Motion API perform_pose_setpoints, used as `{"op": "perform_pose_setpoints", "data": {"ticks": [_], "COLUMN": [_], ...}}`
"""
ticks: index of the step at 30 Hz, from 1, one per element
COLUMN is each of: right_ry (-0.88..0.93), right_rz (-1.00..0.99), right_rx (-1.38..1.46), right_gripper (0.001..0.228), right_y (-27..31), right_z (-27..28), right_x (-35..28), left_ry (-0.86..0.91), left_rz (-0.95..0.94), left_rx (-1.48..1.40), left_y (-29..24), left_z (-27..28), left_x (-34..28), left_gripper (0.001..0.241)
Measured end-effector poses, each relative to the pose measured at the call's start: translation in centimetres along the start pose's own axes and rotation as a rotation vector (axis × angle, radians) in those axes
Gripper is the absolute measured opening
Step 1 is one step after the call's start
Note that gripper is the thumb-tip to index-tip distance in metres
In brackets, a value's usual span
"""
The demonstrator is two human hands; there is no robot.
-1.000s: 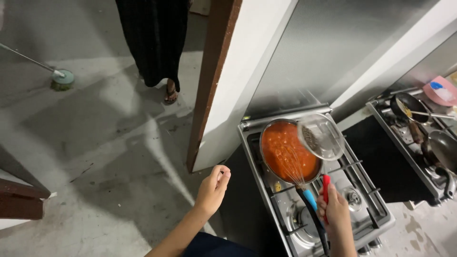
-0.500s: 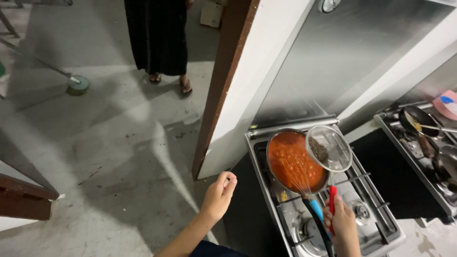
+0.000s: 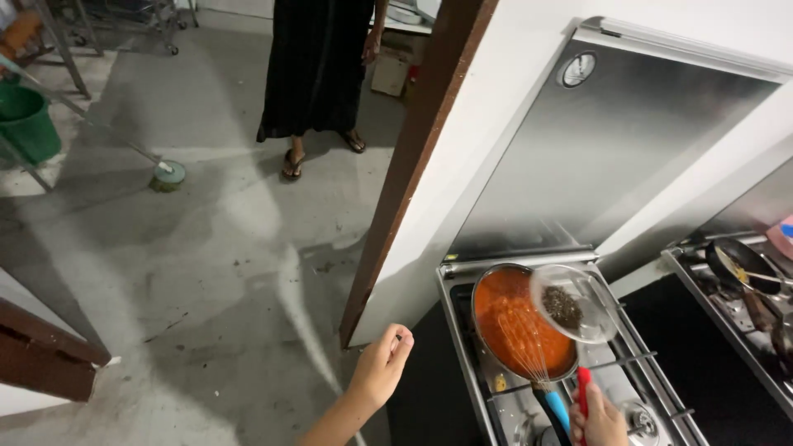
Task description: Preparing a sauce in a pot on a stove by whisking and using a strainer.
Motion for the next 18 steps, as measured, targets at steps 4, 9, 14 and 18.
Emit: {"op": "perform_pose_setpoints", "data": {"ticks": [4,9,14,18], "right_ry": [0.091,0.085,0.005,0.038], "right_rz": [-0.072,-0.095,-0.052,-0.027], "right_rx": [0.080,0.039,0.042,0.059], "right_gripper": [0.049,0.050,0.047,0.048], "right_y": [-1.3,0.4,0.9,1.1], "right_z": [-1.0,-1.7,-1.1,-0.9], "right_x": [0.9,-1.6,-1.0,-0.9], "left_ry": [-0.049,-0.079,-0.082,-0.084], "left_rz": [-0.043,-0.026,-0.043,-0.033], "left_rx": [-0.069,-0.053,-0.063,-0.077], "left_y": [0.5,1.7,2.1,2.4], "left_z": [0.0,0.0,-0.4,-0.5], "left_x": [0.2,0.3,0.6,0.7], "left_gripper": [0.022,0.021,0.021,0.022]}}
Point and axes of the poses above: each hand's wrist, its own x-axis towards the middle knuckle, its own z-axis out of the back of the hand, y = z × x, the point moved 6 cm from there along x, towards the middle knuckle, and after that the axes turned 12 degrees about -y, right-handed, at the moved point
